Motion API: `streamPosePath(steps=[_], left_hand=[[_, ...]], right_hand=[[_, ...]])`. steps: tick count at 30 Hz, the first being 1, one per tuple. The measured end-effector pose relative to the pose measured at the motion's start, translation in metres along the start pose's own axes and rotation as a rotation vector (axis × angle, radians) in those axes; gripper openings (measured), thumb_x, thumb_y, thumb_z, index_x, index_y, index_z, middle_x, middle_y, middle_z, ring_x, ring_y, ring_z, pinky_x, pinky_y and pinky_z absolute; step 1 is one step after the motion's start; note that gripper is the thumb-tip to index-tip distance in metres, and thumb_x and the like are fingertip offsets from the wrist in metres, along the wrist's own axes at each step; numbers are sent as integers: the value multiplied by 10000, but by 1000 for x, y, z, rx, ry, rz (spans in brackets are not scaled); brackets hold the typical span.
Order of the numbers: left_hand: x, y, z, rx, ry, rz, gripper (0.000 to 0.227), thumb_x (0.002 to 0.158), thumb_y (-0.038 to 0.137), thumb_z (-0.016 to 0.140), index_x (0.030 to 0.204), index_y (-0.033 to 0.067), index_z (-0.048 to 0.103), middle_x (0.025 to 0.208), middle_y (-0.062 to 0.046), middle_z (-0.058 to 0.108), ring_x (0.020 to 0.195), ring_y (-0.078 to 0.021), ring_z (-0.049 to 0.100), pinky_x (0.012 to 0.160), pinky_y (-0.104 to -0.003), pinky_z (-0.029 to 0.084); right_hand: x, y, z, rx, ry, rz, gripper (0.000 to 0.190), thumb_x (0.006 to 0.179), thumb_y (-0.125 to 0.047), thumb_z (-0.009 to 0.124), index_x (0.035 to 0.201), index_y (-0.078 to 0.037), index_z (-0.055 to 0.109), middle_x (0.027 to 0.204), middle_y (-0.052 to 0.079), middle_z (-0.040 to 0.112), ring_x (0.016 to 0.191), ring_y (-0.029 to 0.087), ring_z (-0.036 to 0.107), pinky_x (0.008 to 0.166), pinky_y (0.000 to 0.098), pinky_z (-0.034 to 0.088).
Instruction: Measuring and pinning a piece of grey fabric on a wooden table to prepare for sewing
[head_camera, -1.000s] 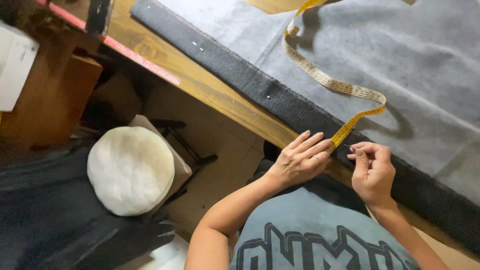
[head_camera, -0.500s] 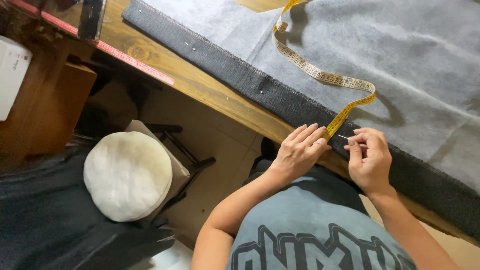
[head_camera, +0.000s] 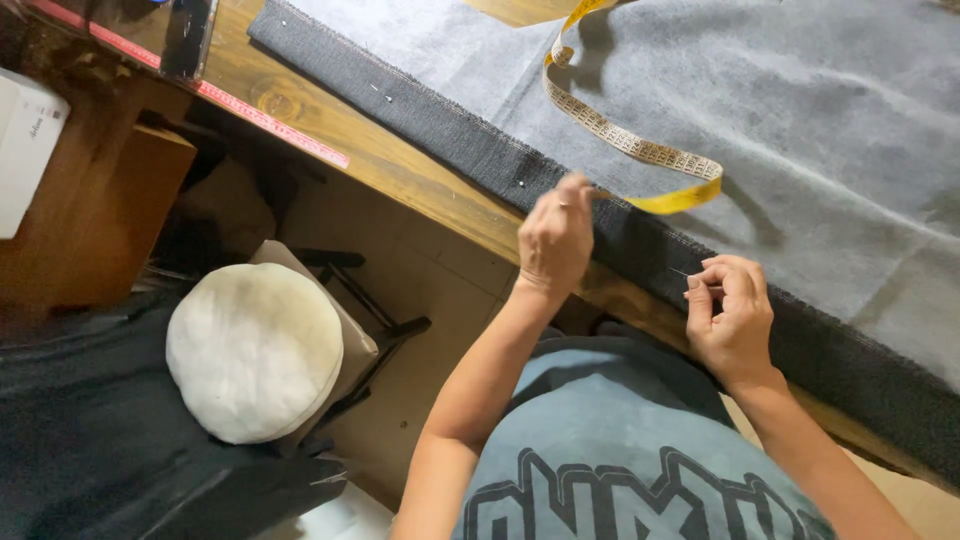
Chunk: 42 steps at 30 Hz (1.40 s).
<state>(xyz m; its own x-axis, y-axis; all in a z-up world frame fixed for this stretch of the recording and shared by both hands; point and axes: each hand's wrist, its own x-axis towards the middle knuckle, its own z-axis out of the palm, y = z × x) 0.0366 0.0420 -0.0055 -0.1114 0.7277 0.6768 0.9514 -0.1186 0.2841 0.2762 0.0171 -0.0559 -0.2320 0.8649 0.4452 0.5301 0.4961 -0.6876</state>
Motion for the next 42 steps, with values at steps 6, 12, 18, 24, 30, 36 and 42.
streamPosePath(steps=[6,12,18,24,30,36,42], left_hand=[[-51,17,6,-94,-28,194,299,931,286,706,1186,130,696,1438,-152,570,1408,-331,485,1216,-522,326],[-70,25,7,-274,-114,171,424,926,362,727,1276,125,706,1293,-126,686,1256,-321,655,1155,-488,462],[-70,24,6,-281,-125,170,422,949,371,693,1297,132,697,1301,-132,679,1270,-329,645,1164,-495,455],[-73,23,9,-292,-141,161,443,950,373,684,1330,143,679,1307,-124,673,1284,-318,634,1179,-489,440],[-67,22,4,-330,-127,154,528,914,449,689,1346,147,663,1308,-114,672,1291,-298,633,1183,-471,430],[-74,25,17,-322,-78,82,502,810,310,771,1297,216,695,1203,-20,705,1192,-210,680,1129,-419,476],[-71,27,18,-331,7,68,319,822,169,735,1124,265,765,1067,57,743,1065,-156,717,1033,-400,509]], right_hand=[[-3,10,-1,-35,-25,-8,131,1024,-47,729,964,25,638,1128,162,618,1017,325,677,651,313,606],[20,-5,-9,-103,-149,-24,131,1004,-52,728,929,4,637,1129,139,595,1013,333,668,749,355,617],[17,18,-1,-396,-332,-45,123,945,-213,732,952,-129,644,1034,72,602,973,346,684,835,456,594],[38,26,4,-551,-713,187,164,952,-332,611,991,-177,650,930,94,666,912,401,738,849,508,597],[64,4,-15,-323,-806,320,161,921,-258,598,970,-116,655,905,170,701,922,430,735,818,533,575],[29,28,-8,14,-569,453,77,917,-159,706,993,-152,715,846,127,672,767,291,710,703,387,569],[34,-1,-2,-16,-400,377,39,955,-188,743,977,-183,712,879,60,686,833,294,706,712,407,563]])
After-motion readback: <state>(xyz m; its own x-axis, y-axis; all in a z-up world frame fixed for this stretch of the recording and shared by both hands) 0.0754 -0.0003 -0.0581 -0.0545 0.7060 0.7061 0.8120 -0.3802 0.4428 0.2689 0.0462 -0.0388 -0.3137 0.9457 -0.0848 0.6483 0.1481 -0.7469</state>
